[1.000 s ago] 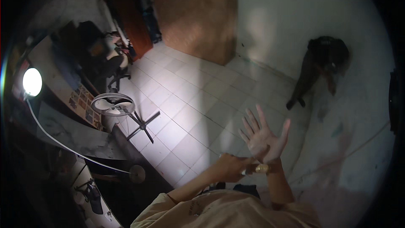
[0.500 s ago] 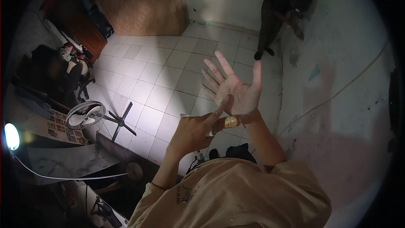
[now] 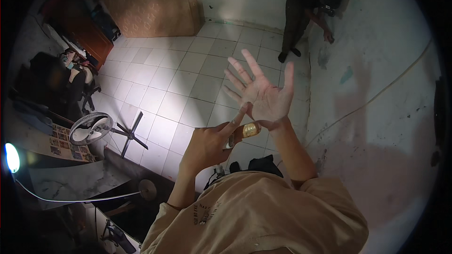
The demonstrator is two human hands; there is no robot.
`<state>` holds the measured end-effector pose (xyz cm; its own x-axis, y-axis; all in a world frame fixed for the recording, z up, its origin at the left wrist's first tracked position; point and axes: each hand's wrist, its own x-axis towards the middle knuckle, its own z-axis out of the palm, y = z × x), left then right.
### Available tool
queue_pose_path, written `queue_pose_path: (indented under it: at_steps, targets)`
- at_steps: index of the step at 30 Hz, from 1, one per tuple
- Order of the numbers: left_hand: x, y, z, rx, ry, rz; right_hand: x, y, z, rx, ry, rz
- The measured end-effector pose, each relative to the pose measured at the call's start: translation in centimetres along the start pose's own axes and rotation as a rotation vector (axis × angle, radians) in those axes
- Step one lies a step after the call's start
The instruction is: The person scrapes and patches a damaged wall using a putty knife and plaster.
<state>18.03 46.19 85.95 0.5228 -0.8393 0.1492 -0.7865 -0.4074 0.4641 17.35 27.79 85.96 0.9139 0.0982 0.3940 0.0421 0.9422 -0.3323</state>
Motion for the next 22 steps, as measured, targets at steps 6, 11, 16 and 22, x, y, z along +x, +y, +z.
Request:
queue_pose_path:
  at_steps: [6, 11, 16, 22]
  targets:
    - [0.9, 1.0, 0.0, -0.010, 0.074, 0.106, -0.4, -0.6, 0.4, 0.004, -0.012, -0.008]
    - [0.9, 1.5, 0.0, -0.050, 0.016, 0.063, -1.3, -0.6, -0.6, -0.015, 0.002, -0.024]
    - [0.6, 0.5, 1.1, -0.135, 0.006, 0.072, -2.4, -0.6, -0.6, 0.034, 0.089, -0.061]
    - [0.2, -1.7, 2.3, -0.364, 0.073, -0.149, -5.6, -0.7, -3.6, -0.503, 0.106, 0.145]
